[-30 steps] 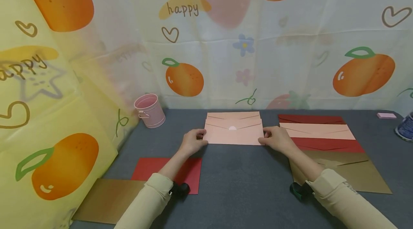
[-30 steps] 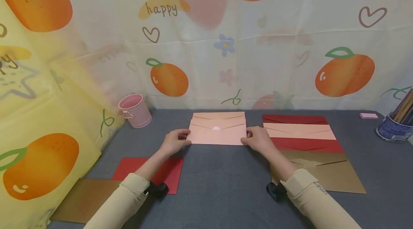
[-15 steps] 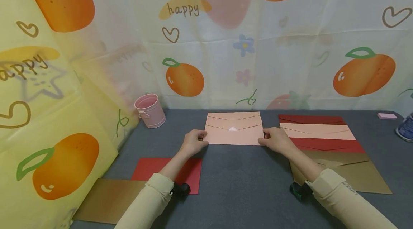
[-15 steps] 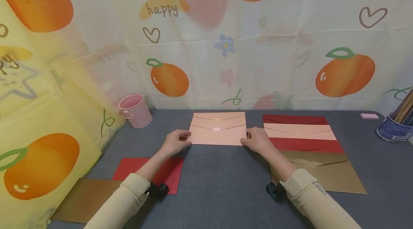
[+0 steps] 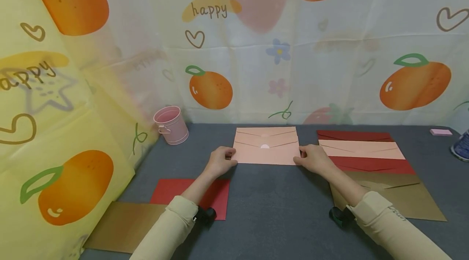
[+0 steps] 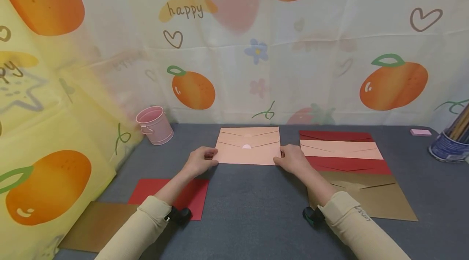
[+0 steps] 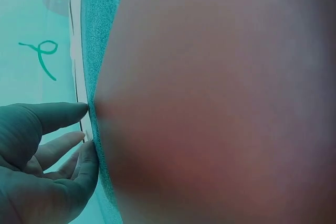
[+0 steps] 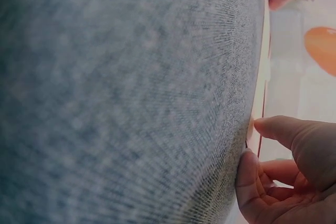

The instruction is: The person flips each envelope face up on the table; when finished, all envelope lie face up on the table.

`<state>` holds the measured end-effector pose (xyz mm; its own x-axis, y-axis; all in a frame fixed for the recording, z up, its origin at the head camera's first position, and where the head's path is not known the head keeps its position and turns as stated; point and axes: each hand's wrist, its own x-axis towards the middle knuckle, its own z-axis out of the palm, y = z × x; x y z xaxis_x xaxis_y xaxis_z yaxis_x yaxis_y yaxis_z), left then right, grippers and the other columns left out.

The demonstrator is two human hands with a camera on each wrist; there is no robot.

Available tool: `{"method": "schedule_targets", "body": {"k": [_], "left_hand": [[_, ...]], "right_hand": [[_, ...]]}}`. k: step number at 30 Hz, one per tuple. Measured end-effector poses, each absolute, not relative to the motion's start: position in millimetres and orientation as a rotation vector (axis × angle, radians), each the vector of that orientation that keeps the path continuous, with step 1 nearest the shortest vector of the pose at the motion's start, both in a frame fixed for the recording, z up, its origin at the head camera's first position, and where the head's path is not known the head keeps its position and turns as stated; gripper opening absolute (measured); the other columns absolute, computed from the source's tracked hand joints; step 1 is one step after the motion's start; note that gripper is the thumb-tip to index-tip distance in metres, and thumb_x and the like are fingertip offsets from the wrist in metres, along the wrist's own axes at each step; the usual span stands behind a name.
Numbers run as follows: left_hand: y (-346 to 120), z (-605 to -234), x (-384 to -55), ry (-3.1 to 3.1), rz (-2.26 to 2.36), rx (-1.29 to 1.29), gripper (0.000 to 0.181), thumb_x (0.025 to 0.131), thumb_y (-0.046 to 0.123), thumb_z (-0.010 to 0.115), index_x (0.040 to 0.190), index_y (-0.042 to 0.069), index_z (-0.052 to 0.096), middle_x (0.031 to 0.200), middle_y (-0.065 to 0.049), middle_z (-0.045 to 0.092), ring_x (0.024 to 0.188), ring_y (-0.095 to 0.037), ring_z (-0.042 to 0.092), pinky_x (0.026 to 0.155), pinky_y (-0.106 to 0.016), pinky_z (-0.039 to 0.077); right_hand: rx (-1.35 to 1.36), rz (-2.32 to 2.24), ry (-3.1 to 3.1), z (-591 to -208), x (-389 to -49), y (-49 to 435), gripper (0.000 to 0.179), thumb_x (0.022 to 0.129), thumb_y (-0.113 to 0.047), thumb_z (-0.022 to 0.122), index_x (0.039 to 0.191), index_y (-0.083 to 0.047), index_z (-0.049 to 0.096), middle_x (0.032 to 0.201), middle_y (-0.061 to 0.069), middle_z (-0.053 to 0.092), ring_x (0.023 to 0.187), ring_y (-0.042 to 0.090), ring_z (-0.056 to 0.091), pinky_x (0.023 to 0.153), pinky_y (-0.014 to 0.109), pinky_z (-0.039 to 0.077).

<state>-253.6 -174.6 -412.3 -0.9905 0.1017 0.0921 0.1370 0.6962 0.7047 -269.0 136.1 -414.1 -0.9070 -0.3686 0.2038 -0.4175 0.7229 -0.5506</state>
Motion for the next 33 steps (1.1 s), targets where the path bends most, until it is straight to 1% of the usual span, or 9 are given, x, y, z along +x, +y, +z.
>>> {"method": "schedule_targets", "body": {"k": [7,13,16,18,19,21,23,27,33], "left_hand": [[-177,-412,-254,-2.89,-1.218,-0.212,0.041,0.085,0.0,0.072,0.123,-0.007,0.063,0.125,-0.021,0.057,0.107,-0.032,0.061,0.09,-0.041,0.051],[-184,-408,-251,-2.966,-1.229,-0.309,0.048,0.089,0.013,0.071,0.132,-0.004,0.057,0.129,-0.019,0.055,0.114,-0.032,0.059,0.094,-0.041,0.049],[-190,-404,-246,-3.001,-1.219,-0.362,0.054,0.091,0.019,0.07,0.138,-0.001,0.052,0.135,-0.018,0.053,0.12,-0.033,0.056,0.098,-0.044,0.046],[-195,-402,-242,-3.016,-1.171,-0.428,0.057,0.092,0.021,0.069,0.141,0.001,0.049,0.138,-0.017,0.051,0.124,-0.033,0.053,0.1,-0.046,0.044],[-199,-401,-240,-3.02,-1.144,-0.467,0.058,0.092,0.023,0.069,0.142,0.001,0.048,0.139,-0.016,0.051,0.126,-0.033,0.051,0.102,-0.047,0.043],[-206,-400,-234,-3.028,-1.097,-0.55,0.059,0.092,0.024,0.068,0.142,0.001,0.047,0.141,-0.016,0.05,0.129,-0.033,0.047,0.105,-0.049,0.039],[-214,-398,-227,-3.044,-1.044,-0.634,0.06,0.092,0.026,0.068,0.142,0.001,0.048,0.142,-0.016,0.049,0.132,-0.033,0.044,0.107,-0.051,0.035],[-231,-393,-210,-3.12,-0.928,-0.776,0.063,0.092,0.032,0.067,0.144,0.003,0.046,0.147,-0.017,0.043,0.136,-0.035,0.037,0.109,-0.054,0.031],[-246,-381,-181,-3.309,-0.807,-0.765,0.074,0.091,0.04,0.067,0.149,0.004,0.037,0.156,-0.018,0.027,0.143,-0.038,0.021,0.111,-0.057,0.025]], "right_hand": [[0.625,0.892,-2.882,-410,-267,133,0.029,0.087,-0.011,0.065,0.064,-0.01,0.046,0.054,-0.002,0.039,0.05,0.012,0.033,0.053,0.029,0.027],[0.631,0.898,-2.876,-410,-267,134,0.029,0.085,-0.01,0.064,0.064,-0.01,0.045,0.054,-0.002,0.038,0.05,0.013,0.033,0.053,0.029,0.027],[0.631,0.895,-2.843,-410,-264,131,0.028,0.086,-0.01,0.065,0.066,-0.007,0.045,0.058,0.001,0.039,0.054,0.016,0.034,0.055,0.031,0.028],[0.626,0.897,-2.809,-408,-261,128,0.017,0.087,-0.011,0.066,0.077,-0.001,0.057,0.065,0.004,0.044,0.06,0.017,0.038,0.057,0.033,0.032],[0.625,0.908,-2.792,-408,-259,125,0.016,0.087,-0.012,0.067,0.086,0.003,0.062,0.07,0.007,0.048,0.063,0.019,0.042,0.058,0.034,0.035],[0.633,0.93,-2.768,-408,-254,118,0.03,0.088,-0.013,0.067,0.108,0.009,0.064,0.083,0.013,0.056,0.07,0.022,0.05,0.063,0.038,0.044],[0.654,0.963,-2.76,-409,-249,109,0.045,0.089,-0.015,0.068,0.124,0.01,0.058,0.099,0.018,0.059,0.08,0.026,0.057,0.07,0.043,0.049],[0.773,0.971,-2.777,-410,-237,89,0.049,0.09,-0.02,0.07,0.129,0.006,0.057,0.117,0.021,0.057,0.102,0.034,0.058,0.085,0.05,0.049],[1.019,0.906,-2.776,-407,-214,58,0.053,0.09,-0.028,0.071,0.132,0.001,0.056,0.126,0.015,0.055,0.117,0.031,0.053,0.097,0.049,0.044]]}}
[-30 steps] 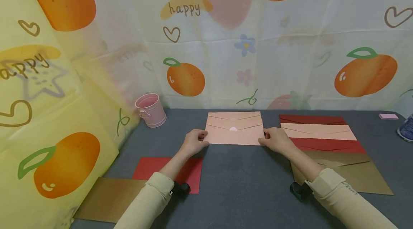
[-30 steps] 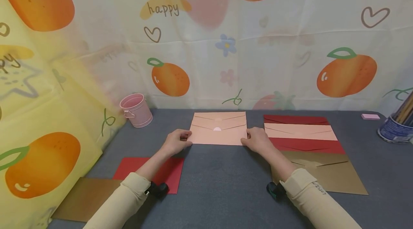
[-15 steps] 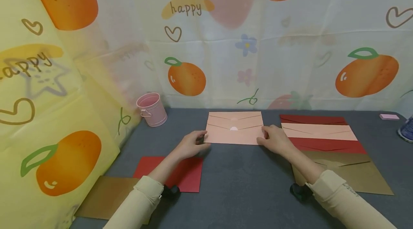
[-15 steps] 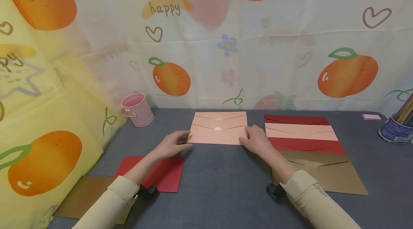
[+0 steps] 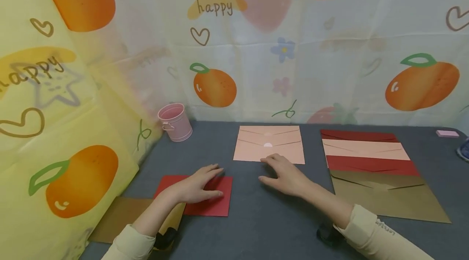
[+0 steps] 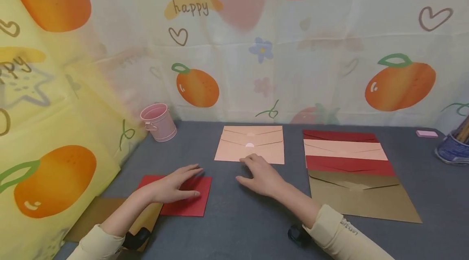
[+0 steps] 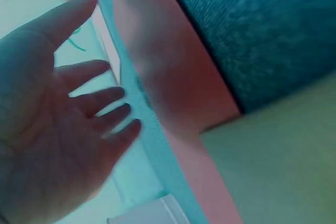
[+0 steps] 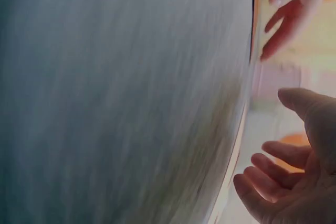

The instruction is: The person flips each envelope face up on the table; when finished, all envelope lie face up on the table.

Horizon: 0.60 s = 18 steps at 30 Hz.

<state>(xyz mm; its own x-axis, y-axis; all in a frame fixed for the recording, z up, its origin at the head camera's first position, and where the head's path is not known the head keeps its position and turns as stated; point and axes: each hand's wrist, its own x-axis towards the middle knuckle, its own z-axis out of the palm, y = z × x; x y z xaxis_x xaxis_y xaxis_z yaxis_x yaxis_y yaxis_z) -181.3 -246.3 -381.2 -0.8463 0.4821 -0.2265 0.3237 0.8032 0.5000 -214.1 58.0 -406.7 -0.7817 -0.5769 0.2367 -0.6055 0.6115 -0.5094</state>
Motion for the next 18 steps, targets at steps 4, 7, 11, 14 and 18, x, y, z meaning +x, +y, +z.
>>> {"method": "schedule_targets", "body": {"k": [4,7,11,14,18], "left_hand": [[-248,-377,-164,2.623,0.565,0.504,0.08,0.088,0.042,0.069,0.151,0.006,0.034,0.158,-0.018,0.022,0.144,-0.039,0.017,0.11,-0.057,0.027],[-245,-378,-154,2.638,0.525,0.473,0.082,0.088,0.044,0.069,0.151,0.006,0.034,0.158,-0.018,0.021,0.144,-0.039,0.017,0.109,-0.057,0.029],[-237,-384,-149,2.68,0.499,0.497,0.08,0.091,0.047,0.065,0.151,0.005,0.034,0.158,-0.02,0.021,0.145,-0.04,0.016,0.11,-0.057,0.027],[-228,-389,-149,2.698,0.501,0.522,0.08,0.092,0.049,0.062,0.152,0.005,0.033,0.158,-0.021,0.02,0.145,-0.04,0.016,0.11,-0.056,0.027],[-211,-393,-147,2.69,0.52,0.546,0.08,0.092,0.05,0.061,0.152,0.007,0.032,0.159,-0.02,0.019,0.145,-0.039,0.015,0.11,-0.057,0.028]], "right_hand": [[1.176,0.884,-2.815,-405,-200,45,0.057,0.091,-0.033,0.069,0.136,-0.002,0.054,0.132,0.012,0.053,0.122,0.027,0.051,0.1,0.046,0.043],[1.287,0.876,-2.861,-405,-191,39,0.06,0.091,-0.036,0.068,0.139,-0.005,0.052,0.139,0.01,0.049,0.128,0.024,0.047,0.104,0.044,0.041],[1.425,0.828,-2.887,-403,-183,35,0.065,0.092,-0.042,0.065,0.144,-0.007,0.047,0.146,0.008,0.045,0.134,0.022,0.042,0.107,0.044,0.038],[1.501,0.754,-2.898,-402,-178,33,0.07,0.092,-0.045,0.065,0.147,-0.008,0.043,0.15,0.007,0.041,0.137,0.022,0.039,0.108,0.044,0.037],[1.549,0.679,-2.902,-402,-174,33,0.078,0.09,-0.049,0.066,0.149,-0.007,0.039,0.153,0.009,0.037,0.139,0.022,0.036,0.108,0.043,0.036]]}}
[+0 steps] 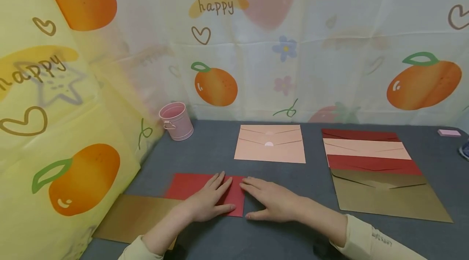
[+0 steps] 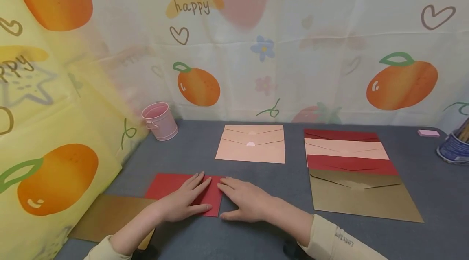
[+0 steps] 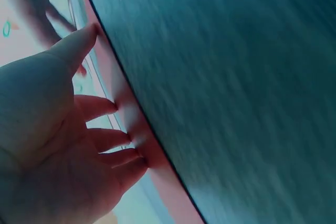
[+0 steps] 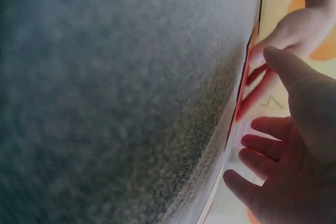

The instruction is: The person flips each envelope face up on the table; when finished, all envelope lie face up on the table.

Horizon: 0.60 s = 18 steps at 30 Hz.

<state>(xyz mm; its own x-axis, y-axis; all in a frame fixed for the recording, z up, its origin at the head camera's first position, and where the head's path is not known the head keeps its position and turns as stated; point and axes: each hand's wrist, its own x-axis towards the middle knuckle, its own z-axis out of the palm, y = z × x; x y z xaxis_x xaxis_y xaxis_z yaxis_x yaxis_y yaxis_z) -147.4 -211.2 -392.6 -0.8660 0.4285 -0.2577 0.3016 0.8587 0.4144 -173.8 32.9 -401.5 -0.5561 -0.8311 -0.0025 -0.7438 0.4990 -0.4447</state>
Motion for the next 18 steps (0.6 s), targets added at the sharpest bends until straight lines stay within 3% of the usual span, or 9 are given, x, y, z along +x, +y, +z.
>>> {"method": "schedule_targets", "body": {"k": [9,14,18], "left_hand": [[-180,-399,-150,2.644,0.557,0.643,0.085,0.09,0.053,0.061,0.154,0.008,0.027,0.161,-0.013,0.016,0.147,-0.029,0.013,0.112,-0.05,0.027],[-183,-400,-153,2.563,0.557,0.77,0.089,0.088,0.057,0.062,0.156,0.016,0.023,0.162,-0.004,0.013,0.148,-0.022,0.011,0.113,-0.046,0.026],[-198,-396,-157,2.543,0.508,0.835,0.097,0.083,0.058,0.069,0.157,0.016,0.022,0.163,-0.004,0.012,0.148,-0.022,0.009,0.114,-0.047,0.024]], "right_hand": [[-1.266,-0.438,2.541,-404,-171,51,0.1,0.082,-0.065,0.065,0.152,-0.004,0.03,0.158,0.01,0.026,0.145,0.025,0.023,0.112,0.045,0.029],[-1.26,-0.373,2.57,-404,-171,65,0.103,0.08,-0.069,0.064,0.152,-0.003,0.03,0.158,0.011,0.027,0.145,0.026,0.024,0.113,0.048,0.027],[-1.235,-0.402,2.596,-403,-172,75,0.105,0.079,-0.07,0.064,0.153,-0.005,0.03,0.157,0.011,0.029,0.143,0.027,0.029,0.11,0.049,0.032]]}}
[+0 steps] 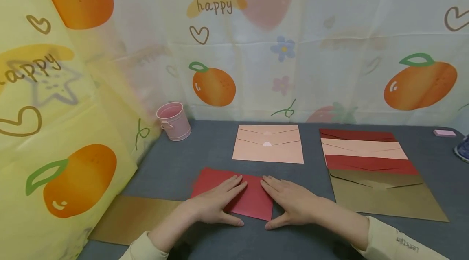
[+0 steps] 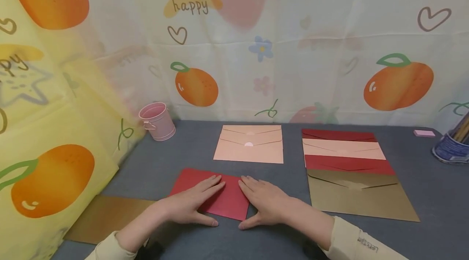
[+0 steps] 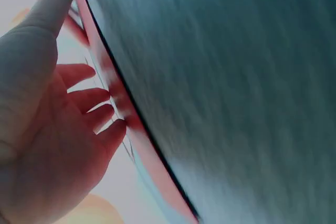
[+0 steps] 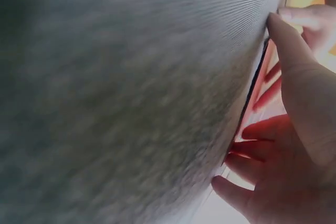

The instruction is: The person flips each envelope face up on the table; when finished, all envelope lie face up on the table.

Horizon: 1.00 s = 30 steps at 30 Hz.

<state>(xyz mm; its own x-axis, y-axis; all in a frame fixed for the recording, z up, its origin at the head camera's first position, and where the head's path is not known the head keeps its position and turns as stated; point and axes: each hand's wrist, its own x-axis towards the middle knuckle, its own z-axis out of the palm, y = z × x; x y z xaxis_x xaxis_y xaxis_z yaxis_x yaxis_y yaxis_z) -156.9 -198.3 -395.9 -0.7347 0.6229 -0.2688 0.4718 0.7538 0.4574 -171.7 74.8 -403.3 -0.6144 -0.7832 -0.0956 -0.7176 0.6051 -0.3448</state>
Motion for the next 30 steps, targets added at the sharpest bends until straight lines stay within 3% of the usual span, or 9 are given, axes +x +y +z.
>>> {"method": "schedule_targets", "body": {"k": [6,13,24,30], "left_hand": [[-228,-391,-164,2.641,0.414,0.789,0.109,0.075,0.059,0.076,0.155,0.008,0.024,0.161,-0.015,0.014,0.148,-0.033,0.011,0.113,-0.054,0.023],[-241,-397,-169,2.673,0.397,0.764,0.107,0.074,0.066,0.072,0.154,0.011,0.028,0.161,-0.013,0.017,0.146,-0.036,0.013,0.111,-0.056,0.026],[-248,-390,-170,2.761,0.399,0.969,0.06,0.087,0.041,0.072,0.14,0.018,0.055,0.145,-0.005,0.049,0.135,-0.027,0.042,0.1,-0.052,0.042],[-253,-388,-173,2.808,0.642,1.073,0.038,0.088,0.024,0.073,0.125,0.021,0.067,0.126,0.003,0.064,0.115,-0.017,0.06,0.092,-0.039,0.05]], "right_hand": [[-1.231,-0.433,2.639,-404,-174,84,0.101,0.079,-0.068,0.066,0.152,-0.006,0.033,0.153,0.009,0.035,0.136,0.027,0.04,0.104,0.048,0.04],[-1.256,-0.43,2.653,-405,-176,90,0.092,0.079,-0.067,0.066,0.146,-0.007,0.045,0.15,0.011,0.042,0.133,0.026,0.045,0.098,0.049,0.046],[-1.248,-0.662,2.565,-402,-187,109,0.066,0.084,-0.052,0.067,0.138,-0.014,0.057,0.141,0.002,0.052,0.126,0.02,0.053,0.098,0.043,0.047],[-1.288,-0.775,2.541,-401,-188,119,0.052,0.091,-0.048,0.062,0.134,-0.019,0.06,0.135,0.001,0.058,0.122,0.019,0.056,0.095,0.045,0.048]]}}
